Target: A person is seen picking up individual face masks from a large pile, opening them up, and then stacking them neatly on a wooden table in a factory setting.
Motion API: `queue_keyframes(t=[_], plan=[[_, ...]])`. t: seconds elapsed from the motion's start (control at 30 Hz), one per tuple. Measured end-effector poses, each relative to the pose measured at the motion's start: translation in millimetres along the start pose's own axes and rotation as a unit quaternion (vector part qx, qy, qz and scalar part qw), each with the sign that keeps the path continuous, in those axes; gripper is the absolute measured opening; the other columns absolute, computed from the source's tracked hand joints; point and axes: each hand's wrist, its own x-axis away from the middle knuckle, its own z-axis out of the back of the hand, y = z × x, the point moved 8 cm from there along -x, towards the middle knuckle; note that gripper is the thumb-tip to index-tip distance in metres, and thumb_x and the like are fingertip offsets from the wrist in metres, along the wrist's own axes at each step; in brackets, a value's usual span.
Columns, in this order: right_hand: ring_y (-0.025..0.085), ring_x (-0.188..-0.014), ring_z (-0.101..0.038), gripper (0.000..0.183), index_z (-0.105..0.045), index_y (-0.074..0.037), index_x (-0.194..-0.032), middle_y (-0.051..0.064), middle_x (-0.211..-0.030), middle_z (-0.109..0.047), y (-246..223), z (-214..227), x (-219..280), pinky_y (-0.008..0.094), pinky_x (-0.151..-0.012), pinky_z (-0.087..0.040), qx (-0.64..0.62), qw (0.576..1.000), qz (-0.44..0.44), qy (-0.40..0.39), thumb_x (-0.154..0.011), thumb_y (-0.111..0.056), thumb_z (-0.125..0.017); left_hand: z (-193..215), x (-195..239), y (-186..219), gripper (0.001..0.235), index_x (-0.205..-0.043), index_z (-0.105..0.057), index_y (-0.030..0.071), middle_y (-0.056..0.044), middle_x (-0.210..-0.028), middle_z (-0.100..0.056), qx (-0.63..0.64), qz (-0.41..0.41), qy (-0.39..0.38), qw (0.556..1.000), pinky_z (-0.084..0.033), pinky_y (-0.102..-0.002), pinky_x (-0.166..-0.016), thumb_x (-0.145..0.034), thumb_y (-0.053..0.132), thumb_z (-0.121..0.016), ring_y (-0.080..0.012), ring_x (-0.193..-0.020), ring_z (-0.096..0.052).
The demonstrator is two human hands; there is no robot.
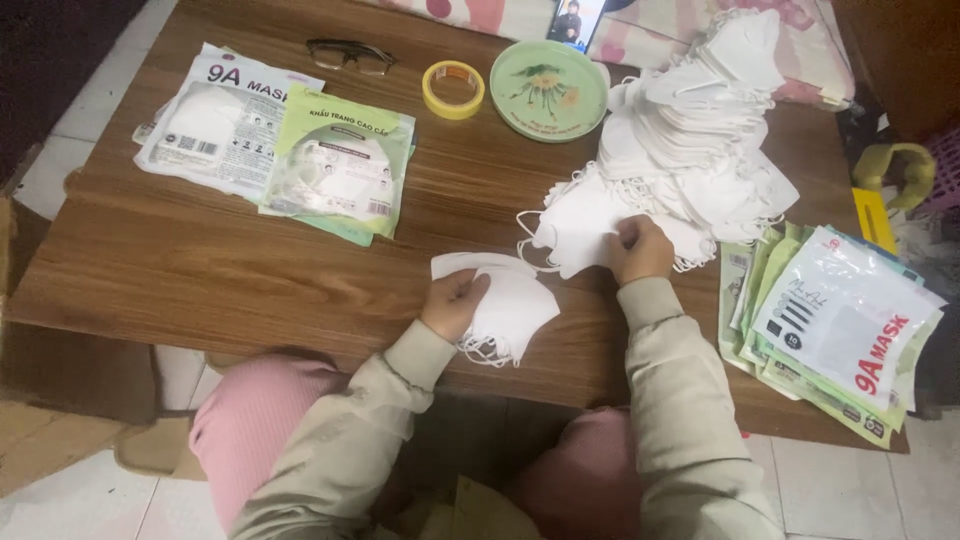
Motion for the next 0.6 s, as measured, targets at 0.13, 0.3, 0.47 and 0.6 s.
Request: queue_keyframes(t=[0.13,0.3,0.47,0.6], plan=[[0.028,-0.088,-0.070,0.009,-0.070,-0.016,-0.099,0.005,-0.088,-0.069,-8,0,0,0.041,-0.083,-0.056,0.017,0.998,0.055,0.027,-0.091,-0.019,-0.073,-7,-1,1,0.042,-0.128,-0.072,0.007,-0.022,-0.112,-0.075,-0.001,-0.017,-0.015,1.000,-0.061,-0.044,-0.091,-0.102,0.039,-0.065,-0.0316,-0.108,-0.072],[0.033,-0.112,-0.067,0.047,-0.059,-0.010,-0.125,0.013,-0.113,-0.067,-24,8,18,0.046,-0.098,-0.053,0.006,0.999,-0.002,-0.042,-0.086,-0.022,-0.081,-5,-3,-3,0.047,-0.130,-0.070,0.002,-0.023,-0.115,-0.074,-0.002,-0.011,-0.008,1.000,-0.060,-0.045,-0.094,-0.101,0.039,-0.063,-0.0328,-0.111,-0.071],[0.031,-0.104,-0.070,0.033,-0.062,-0.011,-0.120,0.011,-0.103,-0.070,-21,2,10,0.045,-0.092,-0.055,-0.005,0.999,-0.010,-0.030,-0.091,-0.017,-0.076,0,-11,-13,0.046,-0.130,-0.070,0.003,-0.022,-0.117,-0.074,0.014,-0.013,0.005,1.000,-0.059,-0.044,-0.095,-0.102,0.039,-0.064,-0.0310,-0.111,-0.071],[0.036,-0.097,-0.071,0.011,-0.067,-0.012,-0.106,0.013,-0.098,-0.070,-23,13,3,0.046,-0.085,-0.056,-0.082,0.993,0.052,0.059,-0.097,-0.017,-0.070,-2,-15,-16,0.047,-0.132,-0.068,0.003,-0.022,-0.117,-0.074,0.026,-0.004,-0.009,1.000,-0.059,-0.044,-0.094,-0.103,0.039,-0.063,-0.0308,-0.112,-0.070]])
